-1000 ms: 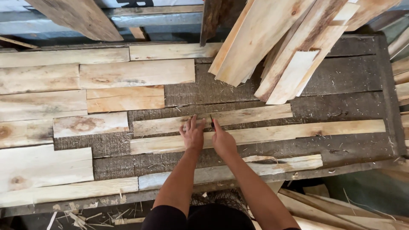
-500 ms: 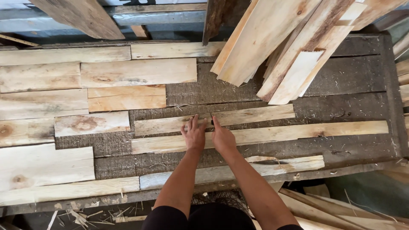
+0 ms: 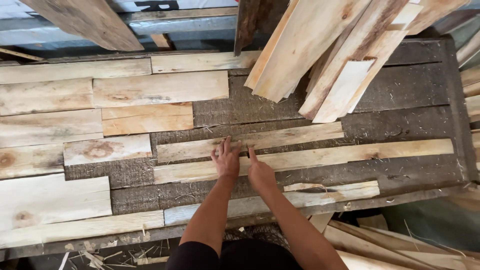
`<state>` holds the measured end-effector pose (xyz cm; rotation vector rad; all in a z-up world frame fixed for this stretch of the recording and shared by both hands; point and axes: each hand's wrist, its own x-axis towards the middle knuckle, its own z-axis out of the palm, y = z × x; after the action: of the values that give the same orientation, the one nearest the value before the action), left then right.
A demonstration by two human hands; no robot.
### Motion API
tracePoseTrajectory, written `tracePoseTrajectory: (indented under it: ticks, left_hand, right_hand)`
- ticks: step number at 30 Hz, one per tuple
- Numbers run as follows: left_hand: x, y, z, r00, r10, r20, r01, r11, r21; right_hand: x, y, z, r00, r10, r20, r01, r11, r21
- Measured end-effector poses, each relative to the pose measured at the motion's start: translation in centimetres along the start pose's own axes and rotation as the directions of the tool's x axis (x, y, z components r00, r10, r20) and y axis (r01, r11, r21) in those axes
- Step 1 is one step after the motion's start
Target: Shaving and trimming wooden slats to fit together on a workshop bench.
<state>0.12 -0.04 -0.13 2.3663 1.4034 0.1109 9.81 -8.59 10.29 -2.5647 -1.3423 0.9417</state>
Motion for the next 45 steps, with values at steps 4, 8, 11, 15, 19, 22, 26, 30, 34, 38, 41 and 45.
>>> tracePoseTrajectory:
  ticks: [4,8,11,15,19,22,26,30,34,38,41,45]
  left_hand:
    - [0.1,0.4,-1.2,0.999,0.013,0.033,-0.015,0.999,0.05]
    - [0.0,0.6,-1.5,0.999,0.003,0.054,-0.007,0.997,0.071]
    - [0.2,0.5,-1.4,0.999,-0.001,0.039,-0.002,0.999,0.054]
    - [0.2,0.2,-0.2,1.0,0.001,0.013,-0.001,0.999,0.032]
    - [0.1,0.1,-0.3,1.0,-0.01,0.017,0.01,1.0,-0.003]
    - [0.2,0.1,0.0,1.0,-0.013,0.004,0.013,1.0,-0.02]
    - [0.1,0.2,-0.4,1.0,-0.012,0.011,0.013,1.0,-0.02]
    - [0.1,0.0,-0.4,1.0,0.004,0.014,-0.004,1.0,-0.004]
    - [0.3,0.4,-1.2,0.998,0.003,0.07,-0.008,0.998,0.07]
    - [-0.2,0.5,-1.5,0.998,-0.006,0.061,0.006,1.0,0.012]
    - [0.3,0.5,-1.4,0.999,-0.019,0.051,0.019,1.0,0.0]
    - [0.0,0.5,-1.7,1.0,-0.006,0.021,0.005,1.0,0.017]
  right_hand:
    - [-1.6,1.5,1.5,0.992,-0.093,-0.087,0.097,0.995,0.034]
    - [-3.1,0.2,-0.7,0.998,0.038,0.048,-0.037,0.999,-0.011]
    - [-2.2,0.3,-1.3,0.999,0.007,-0.032,-0.006,0.999,0.048]
    - [1.2,1.7,0.3,0.978,-0.1,-0.182,0.112,0.992,0.059]
    - [2.4,0.0,-0.9,0.987,-0.048,-0.156,0.059,0.996,0.068]
    - [2.9,-0.3,-1.1,0.992,-0.023,-0.125,0.028,0.999,0.042]
    - [3.5,0.3,-0.3,0.991,-0.031,-0.131,0.034,0.999,0.021]
    - [3.4,-0.2,-0.5,0.997,-0.021,-0.08,0.018,0.999,-0.031]
    - [3.8,-0.6,-0.4,1.0,0.001,-0.014,-0.003,0.997,-0.076]
    - [3.4,0.0,0.3,0.996,-0.047,-0.076,0.044,0.998,-0.041]
    - [3.2,0.0,0.2,0.996,-0.055,-0.073,0.052,0.998,-0.042]
    - [3.0,0.7,1.4,0.999,-0.01,-0.053,0.007,0.999,-0.053]
